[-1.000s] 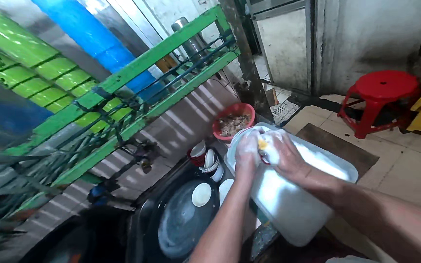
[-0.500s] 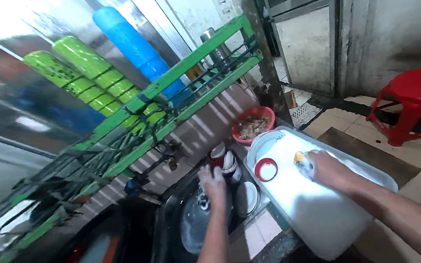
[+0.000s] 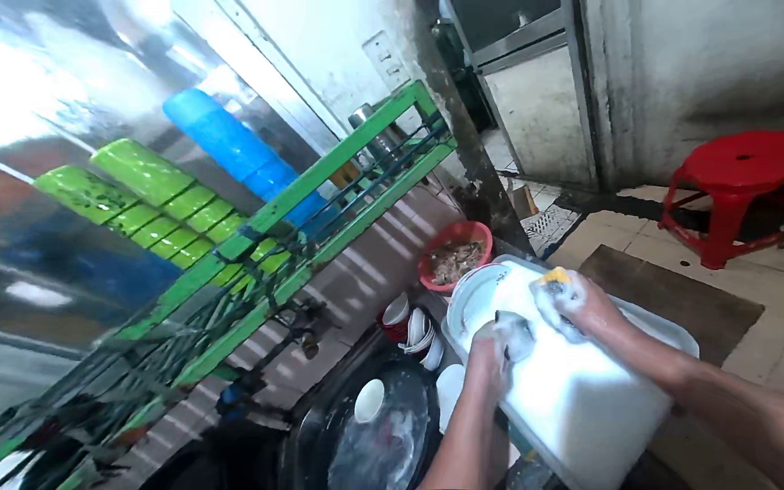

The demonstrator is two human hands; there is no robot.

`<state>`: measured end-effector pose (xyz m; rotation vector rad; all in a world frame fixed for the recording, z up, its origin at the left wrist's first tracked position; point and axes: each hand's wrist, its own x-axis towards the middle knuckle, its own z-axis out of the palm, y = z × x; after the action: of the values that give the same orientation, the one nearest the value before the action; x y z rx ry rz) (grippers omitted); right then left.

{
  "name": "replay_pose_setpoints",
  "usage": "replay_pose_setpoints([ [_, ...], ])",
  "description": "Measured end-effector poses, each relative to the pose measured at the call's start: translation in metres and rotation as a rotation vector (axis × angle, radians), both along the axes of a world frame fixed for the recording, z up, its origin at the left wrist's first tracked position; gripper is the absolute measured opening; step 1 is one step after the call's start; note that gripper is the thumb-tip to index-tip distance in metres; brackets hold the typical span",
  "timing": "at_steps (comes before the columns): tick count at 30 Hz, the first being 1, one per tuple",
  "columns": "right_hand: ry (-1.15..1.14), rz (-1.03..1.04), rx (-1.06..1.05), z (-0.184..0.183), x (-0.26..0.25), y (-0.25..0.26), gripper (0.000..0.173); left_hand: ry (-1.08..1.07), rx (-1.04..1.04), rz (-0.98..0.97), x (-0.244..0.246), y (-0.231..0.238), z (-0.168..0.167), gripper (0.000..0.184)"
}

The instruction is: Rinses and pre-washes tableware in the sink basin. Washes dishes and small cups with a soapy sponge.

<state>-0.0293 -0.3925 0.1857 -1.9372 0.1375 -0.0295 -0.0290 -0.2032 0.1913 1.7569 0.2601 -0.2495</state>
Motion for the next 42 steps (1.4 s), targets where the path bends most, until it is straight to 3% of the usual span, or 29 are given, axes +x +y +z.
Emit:
replay_pose_setpoints([
  [1,-0.116,-0.017,0.024,0.006,-0.009,0.008,0.055,-0.024,-0.092,0.014,-0.012,-0.011,0.007,0.022],
  [3,-0.204,0.079,-0.025,0.021,-0.022,0.023,0.061,-0.159,-0.088,-0.051,-0.038,-0.029,0.014,0.028],
  [6,-0.098,0.141,0.061,0.025,0.006,0.019,0.052,-0.331,0.036,-0.148,-0.057,-0.034,0.019,0.033],
  [9,0.070,0.197,0.185,0.032,0.023,0.010,0.038,-0.372,0.005,-0.144,-0.063,-0.035,0.029,0.031],
  [12,-0.114,0.105,-0.015,0.037,-0.004,0.036,0.049,-0.350,0.074,-0.094,-0.051,-0.021,0.030,0.029],
  [14,-0.205,0.217,-0.070,0.044,-0.021,0.044,0.053,-0.295,0.137,-0.102,-0.049,-0.011,0.030,0.033],
  [16,-0.159,0.209,0.151,0.041,-0.007,0.038,0.051,-0.293,0.071,-0.138,-0.051,-0.006,0.027,0.029],
  [17,-0.029,0.230,0.281,0.053,0.000,0.029,0.044,-0.308,-0.017,-0.165,-0.052,-0.004,0.027,0.029],
  [19,0.012,0.226,0.345,0.064,0.008,0.019,0.031,-0.285,-0.240,-0.198,-0.051,-0.004,0.030,0.030],
  [21,-0.128,0.281,0.068,0.056,0.008,0.024,0.044,-0.140,-0.330,-0.164,-0.048,-0.004,0.034,0.029],
  [23,-0.176,0.349,-0.274,0.068,-0.006,0.038,0.045,-0.048,-0.308,-0.068,-0.044,-0.007,0.036,0.026],
  [24,-0.185,0.362,-0.270,0.067,-0.004,0.040,0.044,-0.059,-0.335,-0.027,-0.042,-0.008,0.035,0.026],
  [26,-0.209,0.298,0.037,0.043,0.022,0.032,0.049,-0.144,-0.454,-0.038,-0.042,-0.007,0.031,0.027],
  [28,-0.185,0.256,0.237,0.034,0.039,0.021,0.037,-0.191,-0.567,-0.117,-0.041,-0.006,0.033,0.027],
  [30,-0.134,0.231,0.026,0.047,0.027,0.023,0.046,-0.094,-0.520,-0.176,-0.038,-0.005,0.037,0.028],
  [32,-0.158,0.299,-0.224,0.068,0.001,0.036,0.043,-0.009,-0.407,-0.126,-0.037,-0.010,0.042,0.030],
  [34,-0.178,0.300,-0.157,0.064,0.003,0.036,0.041,-0.051,-0.440,-0.100,-0.036,-0.011,0.039,0.029],
  [36,-0.095,0.172,0.043,0.048,0.026,0.023,0.043,-0.142,-0.533,-0.055,-0.035,-0.013,0.036,0.021],
  [38,-0.030,0.107,0.089,0.045,0.032,0.016,0.044,-0.247,-0.556,0.017,-0.033,-0.019,0.035,0.015],
  [40,-0.153,0.087,-0.006,0.053,0.011,0.028,0.049,-0.337,-0.367,0.043,-0.031,-0.021,0.031,0.017],
  [42,-0.244,0.209,-0.133,0.066,-0.010,0.039,0.051,-0.350,-0.096,-0.026,-0.034,-0.016,0.030,0.027],
])
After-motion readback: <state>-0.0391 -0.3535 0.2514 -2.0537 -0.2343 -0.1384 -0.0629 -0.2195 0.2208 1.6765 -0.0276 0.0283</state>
